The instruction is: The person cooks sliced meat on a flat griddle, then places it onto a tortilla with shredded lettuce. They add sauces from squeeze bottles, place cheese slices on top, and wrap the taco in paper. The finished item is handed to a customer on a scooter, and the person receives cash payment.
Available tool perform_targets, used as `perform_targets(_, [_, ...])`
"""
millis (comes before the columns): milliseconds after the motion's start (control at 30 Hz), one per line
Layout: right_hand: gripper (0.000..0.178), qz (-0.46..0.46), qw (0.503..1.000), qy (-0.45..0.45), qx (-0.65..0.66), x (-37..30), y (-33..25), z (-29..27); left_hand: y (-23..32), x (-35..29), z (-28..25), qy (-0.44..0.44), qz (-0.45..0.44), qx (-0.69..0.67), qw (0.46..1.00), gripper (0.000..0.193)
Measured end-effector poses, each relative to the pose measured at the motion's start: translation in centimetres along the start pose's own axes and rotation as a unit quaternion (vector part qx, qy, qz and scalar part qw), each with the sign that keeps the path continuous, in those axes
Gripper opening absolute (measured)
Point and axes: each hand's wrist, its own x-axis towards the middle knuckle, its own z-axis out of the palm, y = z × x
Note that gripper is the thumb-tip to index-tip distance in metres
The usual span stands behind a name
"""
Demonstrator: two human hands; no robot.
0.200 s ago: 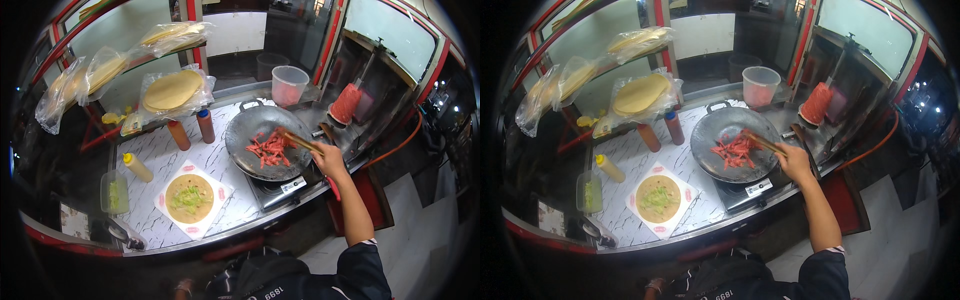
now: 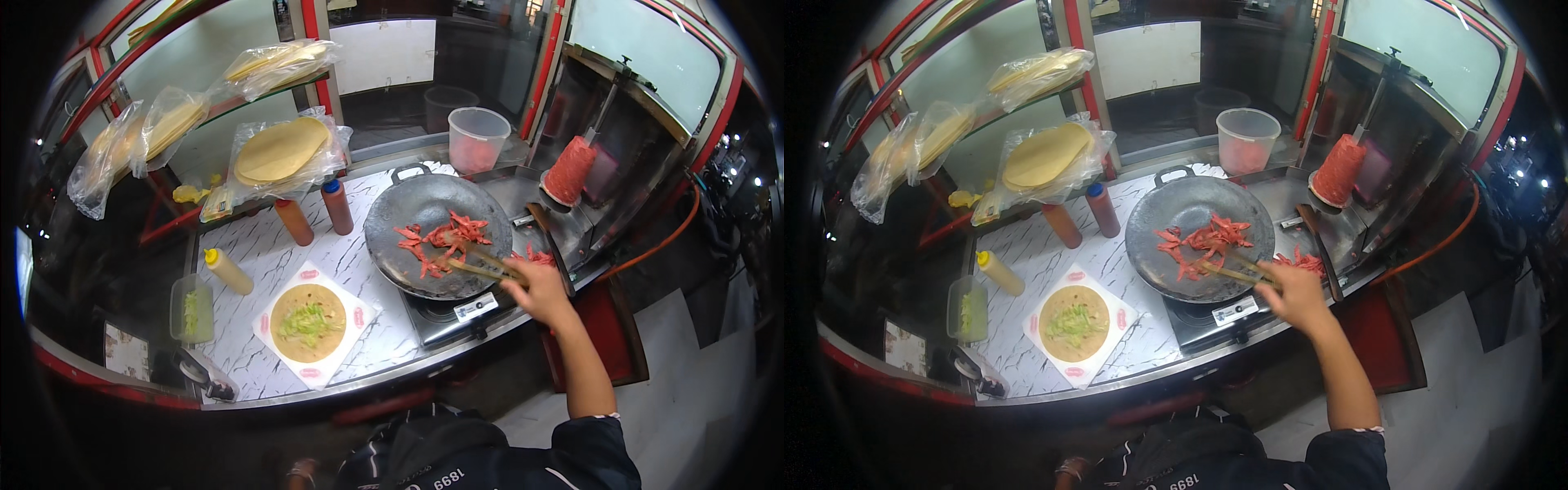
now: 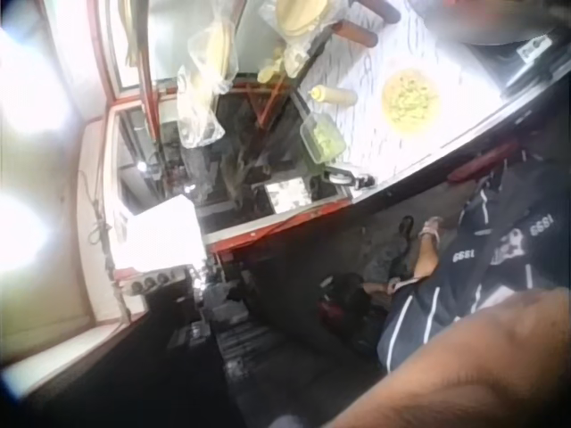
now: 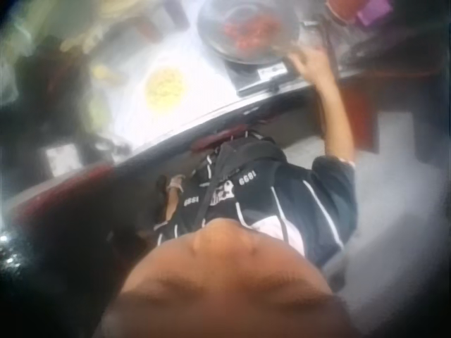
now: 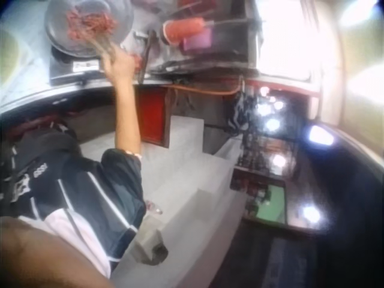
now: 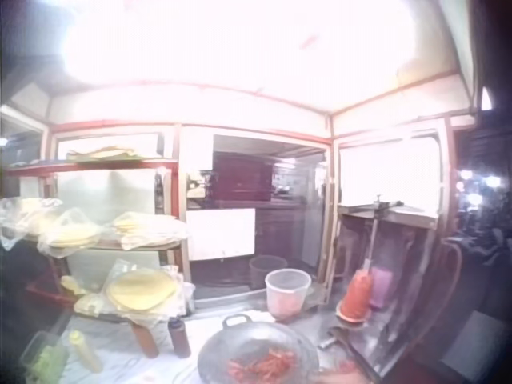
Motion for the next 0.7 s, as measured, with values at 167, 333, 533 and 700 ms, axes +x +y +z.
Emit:
perform_targets(167, [0.037,0.037,0.997,0.024,0.068,0.7,4.5,1.7,6.0,-1.8,0.0,0.030,-0.054,0.011,0.998,0.034])
perform_targets(333, [0.033,0.020,1.000,0.004,-0.001,2.5,6.4,2.2,9.6,-1.9,-0.4,0.128,-0.098,-0.186,0.969,0.036])
perform_targets(533, [0.034,-0.023,0.999,0.015,0.020,3.6,8.2,2.1,13.4,-2.4,0.2,0.121,-0.075,-0.195,0.970,0.039])
perform_targets(700, [0.035,-0.020,0.999,0.001,0.040,4.2,9.0,1.5,15.3,-2.9,3.5,0.162,-0.079,-0.243,0.953,0.032])
